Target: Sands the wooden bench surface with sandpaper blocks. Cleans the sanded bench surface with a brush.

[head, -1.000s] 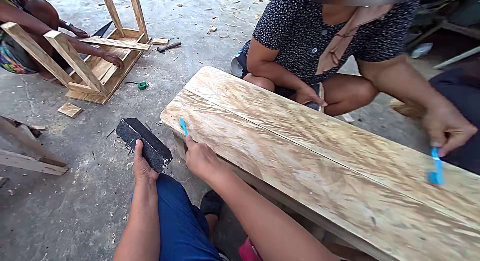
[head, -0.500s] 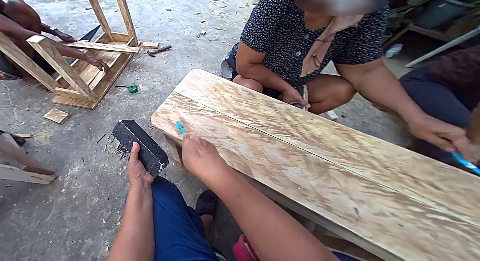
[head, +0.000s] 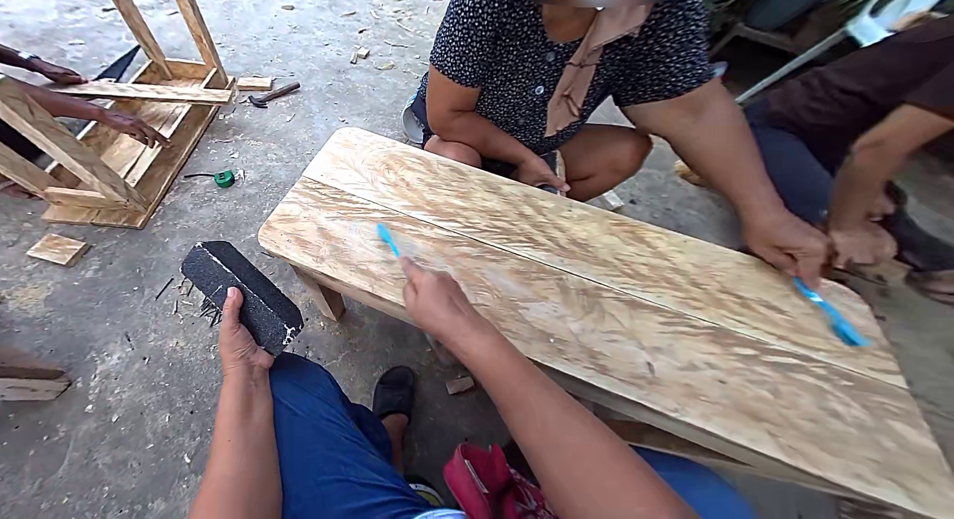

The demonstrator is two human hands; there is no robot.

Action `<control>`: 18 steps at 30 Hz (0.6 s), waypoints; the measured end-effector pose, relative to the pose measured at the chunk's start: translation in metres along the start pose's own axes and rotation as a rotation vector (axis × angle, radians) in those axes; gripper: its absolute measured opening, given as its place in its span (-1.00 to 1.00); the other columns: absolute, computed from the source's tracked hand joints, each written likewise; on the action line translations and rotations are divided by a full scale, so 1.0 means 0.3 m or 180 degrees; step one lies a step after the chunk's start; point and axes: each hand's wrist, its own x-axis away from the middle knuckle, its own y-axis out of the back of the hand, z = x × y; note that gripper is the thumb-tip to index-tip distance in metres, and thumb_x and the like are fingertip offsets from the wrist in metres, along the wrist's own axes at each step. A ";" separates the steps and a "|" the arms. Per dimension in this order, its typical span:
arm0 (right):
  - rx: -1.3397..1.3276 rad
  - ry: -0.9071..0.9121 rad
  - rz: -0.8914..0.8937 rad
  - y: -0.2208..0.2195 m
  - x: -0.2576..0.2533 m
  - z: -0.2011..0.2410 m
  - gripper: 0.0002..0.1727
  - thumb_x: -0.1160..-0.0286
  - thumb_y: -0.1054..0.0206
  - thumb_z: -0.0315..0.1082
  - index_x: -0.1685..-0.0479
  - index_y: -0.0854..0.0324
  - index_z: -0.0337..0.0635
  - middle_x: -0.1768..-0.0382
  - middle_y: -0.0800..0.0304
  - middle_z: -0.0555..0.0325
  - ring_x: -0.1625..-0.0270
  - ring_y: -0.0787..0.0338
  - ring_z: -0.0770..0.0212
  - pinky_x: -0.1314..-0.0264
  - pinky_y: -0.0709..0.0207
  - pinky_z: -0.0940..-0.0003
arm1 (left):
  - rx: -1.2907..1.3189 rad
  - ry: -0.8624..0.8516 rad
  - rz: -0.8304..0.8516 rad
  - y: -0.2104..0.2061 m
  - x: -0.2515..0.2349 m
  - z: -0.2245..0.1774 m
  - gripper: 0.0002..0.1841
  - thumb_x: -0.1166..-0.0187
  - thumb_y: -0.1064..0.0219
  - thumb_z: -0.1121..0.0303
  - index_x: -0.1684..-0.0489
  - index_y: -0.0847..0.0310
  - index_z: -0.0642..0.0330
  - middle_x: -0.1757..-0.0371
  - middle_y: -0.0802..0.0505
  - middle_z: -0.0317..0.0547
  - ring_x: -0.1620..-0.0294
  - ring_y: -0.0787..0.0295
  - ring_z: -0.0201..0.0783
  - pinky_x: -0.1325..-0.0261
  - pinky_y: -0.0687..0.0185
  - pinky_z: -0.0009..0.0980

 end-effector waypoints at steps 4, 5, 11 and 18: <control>-0.0048 -0.0402 -0.0068 0.004 0.010 -0.023 -0.41 -0.86 0.10 -0.37 -0.85 -0.10 -0.25 -0.16 -0.80 -0.34 -0.30 -0.79 -0.23 -0.41 -0.57 -0.09 | -0.0038 -0.0042 -0.0021 -0.010 0.002 0.000 -0.72 -0.91 0.18 0.17 -0.05 -0.48 -0.05 0.27 -0.84 -0.41 0.26 -0.85 -0.53 0.20 -0.83 -0.49; -0.0272 -0.0126 0.0042 -0.010 0.014 0.000 -0.43 -0.86 0.10 -0.38 -0.83 -0.16 -0.27 -0.17 -0.80 -0.34 -0.29 -0.79 -0.21 -0.42 -0.56 -0.07 | -0.0038 -0.0058 -0.0030 -0.012 0.002 0.003 -0.72 -0.91 0.18 0.16 -0.06 -0.48 -0.05 0.26 -0.84 -0.41 0.24 -0.85 -0.54 0.19 -0.83 -0.49; -0.0277 -0.0147 0.0086 -0.052 0.082 -0.051 -0.40 -0.87 0.12 -0.37 -0.89 -0.06 -0.17 -0.30 -0.77 -0.28 -0.41 -0.75 -0.18 -0.51 -0.51 -0.07 | -0.0062 -0.0132 0.0280 0.013 -0.003 0.012 -0.68 -0.91 0.26 0.18 -0.10 -0.45 -0.02 0.23 -0.85 -0.40 0.19 -0.85 -0.52 0.13 -0.84 -0.49; -0.0269 -0.0553 -0.0678 -0.062 0.330 -0.328 -0.40 -0.83 0.11 -0.41 -0.83 -0.11 -0.35 -0.03 -0.85 -0.37 -0.10 -0.85 -0.27 -0.31 -0.60 -0.09 | -0.0260 -0.0118 0.0395 0.058 -0.014 0.026 -0.69 -0.89 0.28 0.20 -0.09 -0.42 -0.05 0.24 -0.84 -0.48 0.18 -0.84 -0.60 0.10 -0.82 -0.55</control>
